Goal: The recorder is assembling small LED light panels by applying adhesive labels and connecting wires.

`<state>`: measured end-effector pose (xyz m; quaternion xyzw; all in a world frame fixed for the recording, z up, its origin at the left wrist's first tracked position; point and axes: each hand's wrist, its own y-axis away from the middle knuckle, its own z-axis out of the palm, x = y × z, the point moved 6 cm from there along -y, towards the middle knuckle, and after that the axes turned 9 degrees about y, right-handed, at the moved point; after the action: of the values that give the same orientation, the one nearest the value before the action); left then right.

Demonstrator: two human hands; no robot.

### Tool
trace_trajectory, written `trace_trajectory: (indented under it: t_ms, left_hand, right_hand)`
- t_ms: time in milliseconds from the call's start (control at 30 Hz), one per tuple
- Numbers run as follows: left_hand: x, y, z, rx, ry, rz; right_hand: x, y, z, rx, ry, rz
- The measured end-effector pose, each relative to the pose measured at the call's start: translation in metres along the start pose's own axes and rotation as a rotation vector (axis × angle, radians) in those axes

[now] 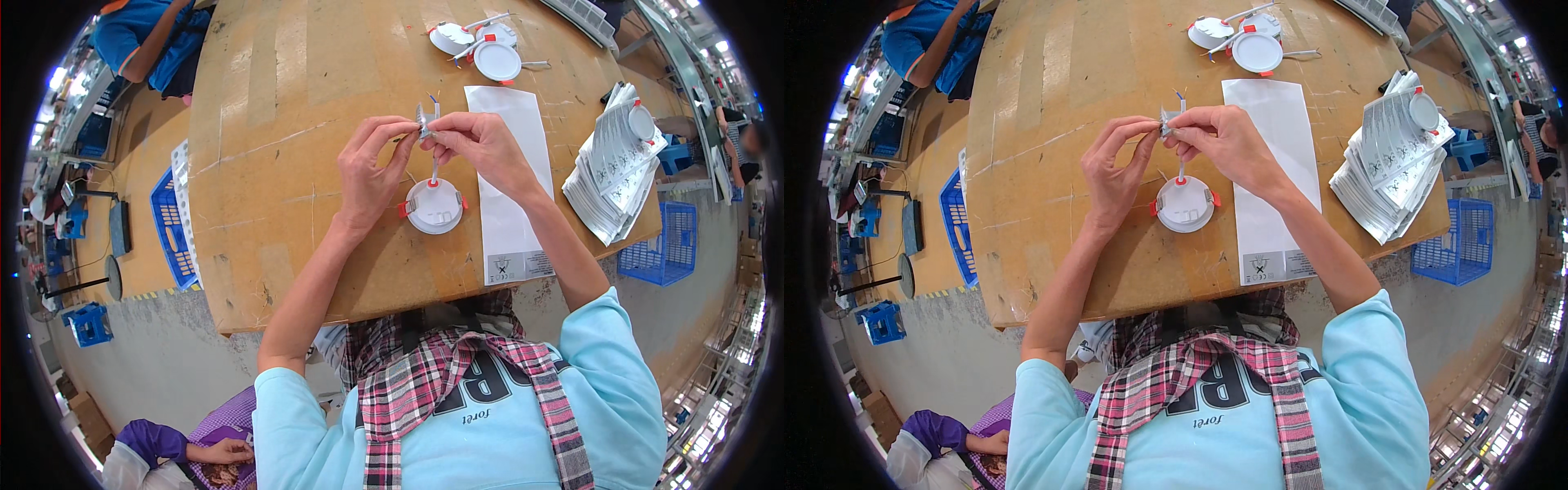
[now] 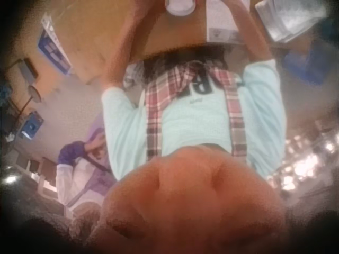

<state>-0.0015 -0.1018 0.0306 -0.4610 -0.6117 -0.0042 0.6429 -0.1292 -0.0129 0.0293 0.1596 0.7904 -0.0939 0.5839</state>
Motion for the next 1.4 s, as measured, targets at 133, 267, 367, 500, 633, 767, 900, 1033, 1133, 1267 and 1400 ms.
trace_trajectory:
  t_ms: [133,267,367,500,633,767,900,1033,1133,1267,1400]
  left_hand:
    - [0.002,0.001,0.001,-0.011,-0.062,0.037]
    - [0.002,0.002,0.001,-0.003,-0.113,0.064]
    - [0.0,0.003,0.001,0.003,-0.167,0.078]
    - [-0.001,0.004,0.0,0.021,-0.187,0.094]
    - [0.003,0.003,-0.001,0.019,-0.193,0.095]
    - [0.003,0.003,-0.001,0.01,-0.209,0.116]
    - [0.001,0.004,-0.001,0.009,-0.224,0.106]
    - [0.001,0.003,-0.002,0.016,-0.241,0.1]
    - [0.0,0.003,-0.001,0.01,-0.26,0.108]
    - [0.0,0.004,0.0,0.004,-0.264,0.112]
    - [0.0,0.004,-0.001,0.005,-0.266,0.11]
  right_hand:
    - [-0.003,0.0,0.003,0.004,0.04,-0.005]
    - [-0.007,0.001,0.005,0.048,0.087,-0.01]
    - [-0.012,0.001,0.005,0.103,0.21,-0.056]
    - [-0.014,0.001,0.005,0.147,0.296,-0.081]
    - [-0.012,0.001,0.005,0.104,0.186,-0.014]
    - [-0.014,0.0,0.006,0.076,0.147,-0.013]
    - [-0.01,-0.002,0.007,0.049,0.122,0.01]
    - [-0.008,-0.003,0.008,0.049,0.119,-0.001]
    - [-0.007,-0.002,0.008,0.054,0.094,-0.026]
    - [-0.008,-0.002,0.007,0.055,0.123,-0.025]
    - [-0.008,-0.003,0.008,0.068,0.119,-0.039]
